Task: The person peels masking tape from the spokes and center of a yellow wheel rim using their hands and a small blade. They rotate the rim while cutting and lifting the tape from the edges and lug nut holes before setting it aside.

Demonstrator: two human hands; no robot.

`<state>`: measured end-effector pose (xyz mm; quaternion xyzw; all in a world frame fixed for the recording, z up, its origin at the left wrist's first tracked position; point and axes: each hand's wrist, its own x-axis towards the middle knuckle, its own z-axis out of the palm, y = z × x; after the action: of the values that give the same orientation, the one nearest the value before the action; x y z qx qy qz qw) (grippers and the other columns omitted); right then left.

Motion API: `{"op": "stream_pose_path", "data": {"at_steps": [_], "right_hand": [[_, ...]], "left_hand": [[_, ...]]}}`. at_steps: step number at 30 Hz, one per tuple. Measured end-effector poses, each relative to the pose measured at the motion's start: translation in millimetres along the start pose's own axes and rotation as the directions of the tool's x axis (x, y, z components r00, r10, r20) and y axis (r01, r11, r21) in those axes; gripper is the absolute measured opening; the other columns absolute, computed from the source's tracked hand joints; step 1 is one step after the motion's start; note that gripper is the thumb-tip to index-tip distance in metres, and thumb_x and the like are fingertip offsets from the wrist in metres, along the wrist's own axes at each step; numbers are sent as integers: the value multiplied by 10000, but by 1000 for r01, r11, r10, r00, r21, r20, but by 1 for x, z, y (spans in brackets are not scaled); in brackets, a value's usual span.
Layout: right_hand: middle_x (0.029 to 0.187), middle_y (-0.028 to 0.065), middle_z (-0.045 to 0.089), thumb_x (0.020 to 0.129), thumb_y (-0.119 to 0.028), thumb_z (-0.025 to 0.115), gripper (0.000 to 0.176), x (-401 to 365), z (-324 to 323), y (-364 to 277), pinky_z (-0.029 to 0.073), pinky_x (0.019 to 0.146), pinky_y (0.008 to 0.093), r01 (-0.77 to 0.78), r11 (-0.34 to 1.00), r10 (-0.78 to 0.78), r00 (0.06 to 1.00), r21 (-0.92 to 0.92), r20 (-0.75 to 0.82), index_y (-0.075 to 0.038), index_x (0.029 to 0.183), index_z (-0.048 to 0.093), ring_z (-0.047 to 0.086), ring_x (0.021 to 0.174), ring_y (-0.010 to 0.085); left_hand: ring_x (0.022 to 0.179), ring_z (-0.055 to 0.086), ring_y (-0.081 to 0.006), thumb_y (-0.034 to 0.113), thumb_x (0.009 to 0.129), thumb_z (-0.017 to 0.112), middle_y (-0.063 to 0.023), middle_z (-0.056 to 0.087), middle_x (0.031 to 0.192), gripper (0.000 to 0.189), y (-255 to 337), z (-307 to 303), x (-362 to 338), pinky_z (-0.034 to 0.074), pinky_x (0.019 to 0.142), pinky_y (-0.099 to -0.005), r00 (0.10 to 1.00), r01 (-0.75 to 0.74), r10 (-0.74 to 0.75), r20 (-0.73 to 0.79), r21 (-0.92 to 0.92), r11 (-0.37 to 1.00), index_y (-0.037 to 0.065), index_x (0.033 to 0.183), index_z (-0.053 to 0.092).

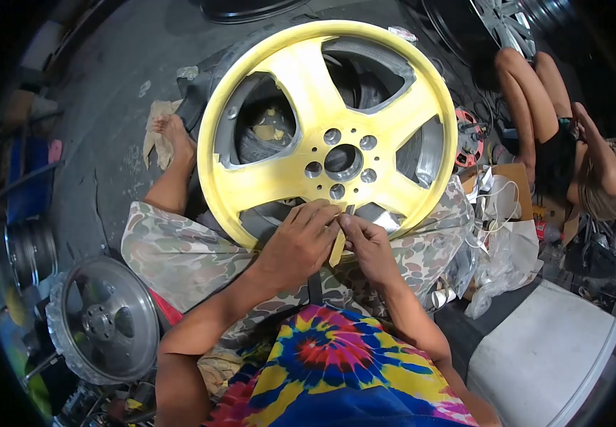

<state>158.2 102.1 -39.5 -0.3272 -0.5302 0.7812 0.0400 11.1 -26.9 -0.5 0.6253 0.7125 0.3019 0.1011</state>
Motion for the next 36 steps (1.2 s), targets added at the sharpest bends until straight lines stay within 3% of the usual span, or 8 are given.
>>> {"op": "stream_pose_path", "data": {"at_steps": [5, 7, 8, 10, 13, 17, 24, 36], "right_hand": [[842, -16, 608, 1143, -340, 528, 374, 1, 6, -26, 411, 637, 246, -38, 994, 47, 995, 104, -90, -7, 1166, 696, 500, 710, 63], [835, -11, 608, 1144, -352, 519, 379, 10, -4, -39, 420, 632, 248, 30, 999, -27, 986, 16, -165, -15, 1148, 692, 508, 703, 67], [829, -6, 607, 1145, -365, 511, 386, 16, -12, -47, 428, 628, 250, 91, 994, -104, 966, -67, -238, -23, 1131, 688, 515, 695, 71], [812, 3, 590, 1136, -375, 519, 395, 30, -35, -69, 450, 651, 275, 118, 934, -252, 885, -336, -391, -20, 1116, 690, 520, 699, 102], [812, 16, 593, 1112, -361, 555, 392, 63, -95, -85, 453, 677, 329, 233, 717, -606, 675, -657, -421, 3, 1072, 694, 532, 708, 148], [793, 65, 614, 1090, -356, 595, 418, 83, -164, -86, 460, 701, 356, 124, 639, -723, 433, -759, -538, 31, 974, 701, 539, 721, 172], [806, 149, 685, 1013, -338, 730, 393, 82, -185, -54, 494, 717, 372, 34, 447, -787, 490, -894, -375, 52, 969, 741, 627, 730, 229], [649, 48, 521, 1013, -372, 744, 503, 53, -167, -50, 429, 639, 325, -86, 696, -390, 788, -712, -476, 88, 829, 653, 441, 661, 131]], "left_hand": [[1153, 637, -343, 79, 815, 774, -133, 627, 1249, 408, -17, -36, 10, 522, 1005, -458, 998, -39, 41, 52, -37, 999, 21, 1209, 686], [1047, 669, -321, 87, 811, 803, -119, 658, 1111, 361, -35, -63, 19, 541, 937, -448, 984, -4, 17, -179, 72, 997, 31, 1149, 689], [960, 678, -319, 69, 842, 796, -129, 670, 1005, 216, -39, -73, 26, 547, 866, -442, 889, 274, -314, -334, -163, 948, 17, 1026, 695], [901, 680, -348, 86, 909, 750, -153, 670, 916, 132, -78, -113, 41, 538, 768, -454, 878, 150, 23, -478, 319, 936, 15, 977, 662], [825, 666, -405, 262, 1021, 681, -211, 678, 893, 291, -91, -142, 43, 513, 743, -509, 766, 511, -363, -530, 160, 844, -15, 934, 661], [744, 639, -486, 467, 1087, 540, -313, 641, 774, 591, -132, -115, 11, 497, 770, -542, 769, 602, -497, -404, 192, 775, -72, 910, 706], [644, 549, -288, 456, 1098, 549, -234, 584, 679, 586, -131, -84, -5, 469, 692, -429, 600, 682, -707, -374, -222, 697, -88, 935, 692], [809, 720, -444, 615, 1013, 582, -279, 699, 812, 646, -196, -146, 121, 529, 757, -483, 801, 525, -374, -468, 250, 813, 2, 1050, 785]]}}
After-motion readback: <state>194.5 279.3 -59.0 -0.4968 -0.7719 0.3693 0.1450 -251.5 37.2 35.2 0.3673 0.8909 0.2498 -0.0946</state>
